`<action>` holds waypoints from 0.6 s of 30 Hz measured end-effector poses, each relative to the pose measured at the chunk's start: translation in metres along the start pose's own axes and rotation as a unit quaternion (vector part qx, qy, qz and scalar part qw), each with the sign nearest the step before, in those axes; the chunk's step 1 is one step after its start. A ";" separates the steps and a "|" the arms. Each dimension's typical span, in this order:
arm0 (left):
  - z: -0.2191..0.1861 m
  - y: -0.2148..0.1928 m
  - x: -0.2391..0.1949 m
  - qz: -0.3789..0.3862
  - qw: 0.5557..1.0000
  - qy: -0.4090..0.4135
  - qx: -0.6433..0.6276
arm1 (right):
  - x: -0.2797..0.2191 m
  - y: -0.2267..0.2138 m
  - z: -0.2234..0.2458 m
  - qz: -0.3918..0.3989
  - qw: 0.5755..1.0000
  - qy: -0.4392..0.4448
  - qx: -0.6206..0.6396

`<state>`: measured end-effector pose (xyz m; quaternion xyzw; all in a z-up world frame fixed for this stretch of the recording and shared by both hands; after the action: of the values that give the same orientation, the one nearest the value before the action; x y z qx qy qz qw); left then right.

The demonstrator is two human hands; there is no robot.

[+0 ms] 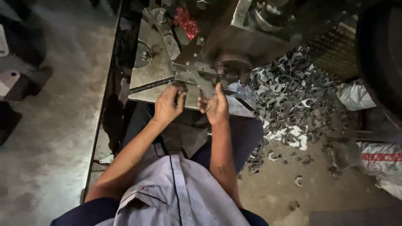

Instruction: Placing metal brackets into a power press for stamping and removing them.

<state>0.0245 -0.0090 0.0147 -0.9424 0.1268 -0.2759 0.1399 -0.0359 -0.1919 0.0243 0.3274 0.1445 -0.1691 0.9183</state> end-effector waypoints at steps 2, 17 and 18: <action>0.003 0.002 -0.004 0.007 1.000 0.001 -0.004 | -0.001 0.006 0.000 -0.028 0.999 -0.013 -0.008; -0.022 0.020 0.049 0.129 0.975 0.119 0.138 | -0.013 -0.048 0.005 -0.137 0.975 -0.140 -0.103; -0.024 0.017 0.052 0.134 0.981 0.081 0.118 | -0.011 -0.072 0.001 -0.171 0.959 -0.188 -0.127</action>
<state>0.0505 -0.0463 0.0538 -0.8684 0.2299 -0.3428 0.2748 -0.0752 -0.2421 -0.0104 0.1404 0.0437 -0.3625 0.9203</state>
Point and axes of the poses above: each hand's wrist, its own x-axis towards the middle knuckle, its own y-axis out of the palm, z = x × y, the point moved 3 cm from there along x, towards the middle knuckle, and after that the axes turned 1 degree about z, right-handed, at the moved point
